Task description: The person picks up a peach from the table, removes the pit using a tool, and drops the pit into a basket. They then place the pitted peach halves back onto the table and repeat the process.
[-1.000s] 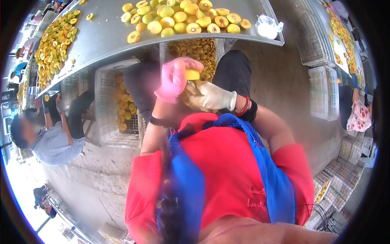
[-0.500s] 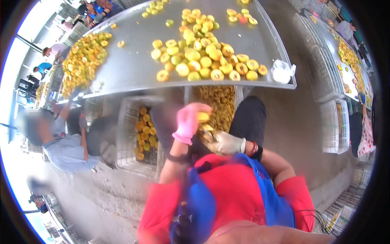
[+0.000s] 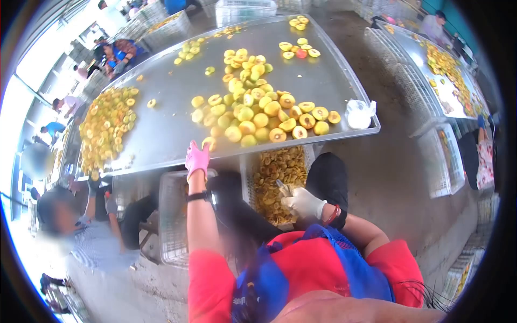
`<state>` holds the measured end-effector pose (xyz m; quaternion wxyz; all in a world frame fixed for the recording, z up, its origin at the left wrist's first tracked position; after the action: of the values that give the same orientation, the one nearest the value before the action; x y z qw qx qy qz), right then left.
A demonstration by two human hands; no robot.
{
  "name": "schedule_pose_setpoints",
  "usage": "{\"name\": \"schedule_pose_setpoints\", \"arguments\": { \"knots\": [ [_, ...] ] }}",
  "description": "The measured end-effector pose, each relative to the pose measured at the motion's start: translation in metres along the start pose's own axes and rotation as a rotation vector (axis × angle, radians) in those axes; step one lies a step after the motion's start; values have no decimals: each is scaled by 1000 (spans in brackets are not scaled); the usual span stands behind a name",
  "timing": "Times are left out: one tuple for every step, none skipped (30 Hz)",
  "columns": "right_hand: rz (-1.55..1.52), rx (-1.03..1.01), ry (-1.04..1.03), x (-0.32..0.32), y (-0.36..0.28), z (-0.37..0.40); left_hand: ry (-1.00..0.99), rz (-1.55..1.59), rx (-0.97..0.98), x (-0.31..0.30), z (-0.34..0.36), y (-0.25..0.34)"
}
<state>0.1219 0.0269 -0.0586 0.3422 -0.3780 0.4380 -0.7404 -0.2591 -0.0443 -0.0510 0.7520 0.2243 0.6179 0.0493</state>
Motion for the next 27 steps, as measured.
{"name": "schedule_pose_setpoints", "arguments": {
  "knots": [
    [2, -4, 9, 0, -3, 3, -54, -52, -6, 8, -13, 9],
    [5, -9, 23, 2, -8, 6, -108, -105, -7, 16, -25, 18],
    [9, -13, 36, 1, -12, 9, -206, -134, -56, 18, -32, 27],
    [17, 7, 38, -3, -9, 9, -217, -175, -42, 31, -47, 25],
    [-1, 2, 64, -6, -4, 8, -224, -215, -33, 45, -60, 22],
    [-19, -2, 84, -8, 3, 7, -319, -179, -37, 54, -71, 21],
    [-39, -7, 99, -7, 2, 6, -412, -145, -44, 58, -78, 21],
    [-88, -24, 162, -4, -1, 8, -502, -113, -54, 63, -85, 21],
    [-73, -15, 157, -5, 0, 7, -471, -95, -26, 62, -81, 26],
    [-58, -4, 149, -6, 2, 7, -440, -78, 0, 61, -72, 31],
    [-43, 7, 140, -6, 2, 7, -408, -59, 24, 61, -62, 36],
    [21, 3, 120, -5, 0, 6, -296, -86, 88, 67, -56, 39],
    [85, -1, 100, -3, -4, 5, -247, -24, 101, 70, -53, 40],
    [149, -2, 80, -3, -7, 5, -201, 36, 113, 73, -49, 41],
    [161, -13, 74, -3, -5, 6, -157, 94, 124, 76, -43, 42],
    [173, -27, 67, -4, -2, 4, -336, 394, 18, 56, -20, 55],
    [183, -42, 61, -4, -1, 2, -422, 571, 36, 47, -11, 61],
    [218, -109, 91, 0, -10, 5, -508, 747, 48, 41, -3, 61],
    [176, -63, 126, 3, -14, 8, -595, 924, 47, 34, 11, 60],
    [246, -52, 99, 1, -20, 10, -697, 1087, 49, 32, 27, 58],
    [282, -45, 93, 4, -33, 15, -789, 1254, 40, 25, 49, 60],
    [279, -21, 100, 4, -33, 15, -901, 1329, 70, 12, 75, 63],
    [330, -131, 129, 7, -36, 15, -1005, 1407, 100, -3, 102, 68],
    [461, -274, 85, 8, -44, 16, -995, 1384, 102, -14, 123, 70],
    [338, -213, 118, 14, -51, 19, -990, 1357, 111, -20, 139, 71],
    [344, -283, 121, 14, -50, 18, -982, 1403, 142, -20, 149, 72],
    [375, -309, 116, 17, -58, 22, -980, 1443, 177, -19, 160, 70]
  ]
}}
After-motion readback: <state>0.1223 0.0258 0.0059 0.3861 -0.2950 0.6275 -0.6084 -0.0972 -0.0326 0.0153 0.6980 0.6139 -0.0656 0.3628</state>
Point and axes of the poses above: each hand's wrist, its own z-axis away from the middle knuckle, its own x-axis out of the palm, y = z × x, the point moved 1 cm from there along -z, towards the middle knuckle, and after that the axes turned 12 degrees about -x, right-handed, at the moved point
